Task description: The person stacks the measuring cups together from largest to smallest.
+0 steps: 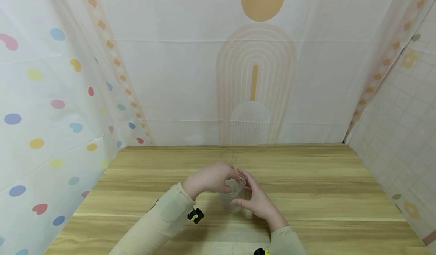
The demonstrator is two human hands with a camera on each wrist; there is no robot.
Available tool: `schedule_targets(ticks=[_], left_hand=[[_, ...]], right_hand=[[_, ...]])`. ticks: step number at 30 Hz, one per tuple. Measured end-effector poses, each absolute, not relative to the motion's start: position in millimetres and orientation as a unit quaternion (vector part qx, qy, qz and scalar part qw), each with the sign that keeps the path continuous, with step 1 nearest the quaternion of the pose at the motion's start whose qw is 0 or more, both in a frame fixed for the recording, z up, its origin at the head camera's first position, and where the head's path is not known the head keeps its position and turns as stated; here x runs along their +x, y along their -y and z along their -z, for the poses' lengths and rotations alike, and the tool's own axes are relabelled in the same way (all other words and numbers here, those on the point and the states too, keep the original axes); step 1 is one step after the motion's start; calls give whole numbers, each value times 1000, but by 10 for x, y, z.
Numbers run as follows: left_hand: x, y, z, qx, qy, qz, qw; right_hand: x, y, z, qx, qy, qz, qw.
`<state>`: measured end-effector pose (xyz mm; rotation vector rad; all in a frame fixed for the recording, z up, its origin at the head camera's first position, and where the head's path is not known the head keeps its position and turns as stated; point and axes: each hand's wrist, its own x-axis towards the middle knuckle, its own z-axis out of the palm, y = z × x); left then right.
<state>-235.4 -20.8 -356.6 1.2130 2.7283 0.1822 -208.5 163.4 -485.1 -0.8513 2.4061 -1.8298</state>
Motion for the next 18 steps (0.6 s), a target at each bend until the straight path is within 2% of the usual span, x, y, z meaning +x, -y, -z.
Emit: schedule_targets(ticks=[18], left_hand=[[-2339, 317, 3609, 436, -891, -123, 24]], right_hand=[[-2078, -1642, 4834, -259, -769, 584, 20]])
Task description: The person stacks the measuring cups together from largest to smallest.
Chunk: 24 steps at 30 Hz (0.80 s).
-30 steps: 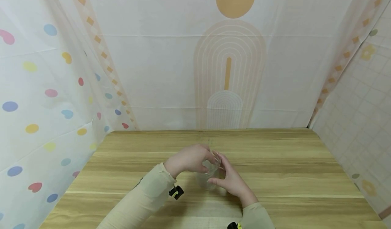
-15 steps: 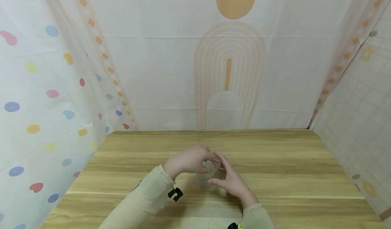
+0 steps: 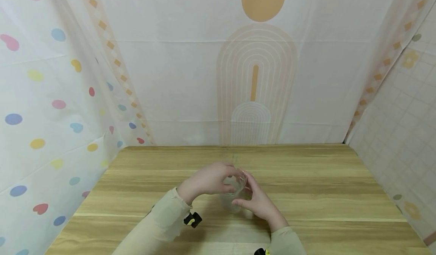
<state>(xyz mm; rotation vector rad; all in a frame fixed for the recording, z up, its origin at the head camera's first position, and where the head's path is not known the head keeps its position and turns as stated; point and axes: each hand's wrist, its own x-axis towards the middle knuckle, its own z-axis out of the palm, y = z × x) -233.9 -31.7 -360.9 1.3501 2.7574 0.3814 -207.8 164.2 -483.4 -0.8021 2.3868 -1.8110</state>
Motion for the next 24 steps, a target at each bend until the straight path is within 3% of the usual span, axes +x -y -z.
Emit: schedule_targets(ticks=[24], left_hand=[[-2186, 725, 3636, 401, -883, -234, -69]], right_hand=[[-2101, -1613, 4858, -285, -757, 588, -15]])
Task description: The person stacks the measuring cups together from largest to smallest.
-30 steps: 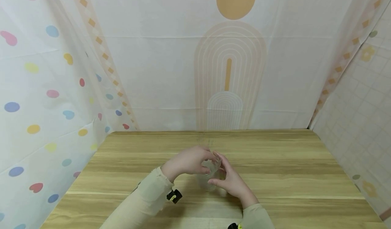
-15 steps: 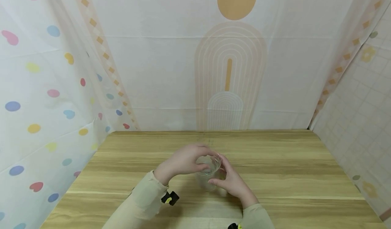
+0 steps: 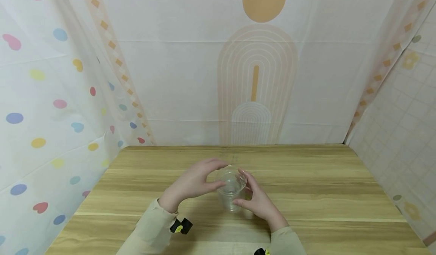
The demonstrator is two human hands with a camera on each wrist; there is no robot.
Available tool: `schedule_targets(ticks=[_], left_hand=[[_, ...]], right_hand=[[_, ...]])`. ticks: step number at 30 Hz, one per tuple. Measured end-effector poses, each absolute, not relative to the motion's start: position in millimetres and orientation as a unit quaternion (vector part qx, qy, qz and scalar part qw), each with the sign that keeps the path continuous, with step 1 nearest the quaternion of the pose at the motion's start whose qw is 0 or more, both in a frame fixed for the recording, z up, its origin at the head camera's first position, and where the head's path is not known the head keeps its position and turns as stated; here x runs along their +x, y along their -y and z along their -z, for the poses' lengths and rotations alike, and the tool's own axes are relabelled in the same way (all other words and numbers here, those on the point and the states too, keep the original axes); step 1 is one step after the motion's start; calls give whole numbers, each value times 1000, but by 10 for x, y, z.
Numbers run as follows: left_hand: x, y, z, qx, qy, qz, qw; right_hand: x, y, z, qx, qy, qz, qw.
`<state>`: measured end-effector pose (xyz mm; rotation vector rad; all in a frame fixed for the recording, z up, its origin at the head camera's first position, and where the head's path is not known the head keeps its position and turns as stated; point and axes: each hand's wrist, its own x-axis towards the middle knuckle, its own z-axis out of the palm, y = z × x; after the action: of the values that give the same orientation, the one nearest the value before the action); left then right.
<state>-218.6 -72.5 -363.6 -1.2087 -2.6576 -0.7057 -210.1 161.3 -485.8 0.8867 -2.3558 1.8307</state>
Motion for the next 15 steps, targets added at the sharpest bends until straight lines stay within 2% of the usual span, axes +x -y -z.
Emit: schedule_targets(ticks=[15], left_hand=[[-2200, 915, 3891, -351, 885, 293, 86]], right_hand=[[-2079, -1615, 4824, 265, 773, -576, 15]])
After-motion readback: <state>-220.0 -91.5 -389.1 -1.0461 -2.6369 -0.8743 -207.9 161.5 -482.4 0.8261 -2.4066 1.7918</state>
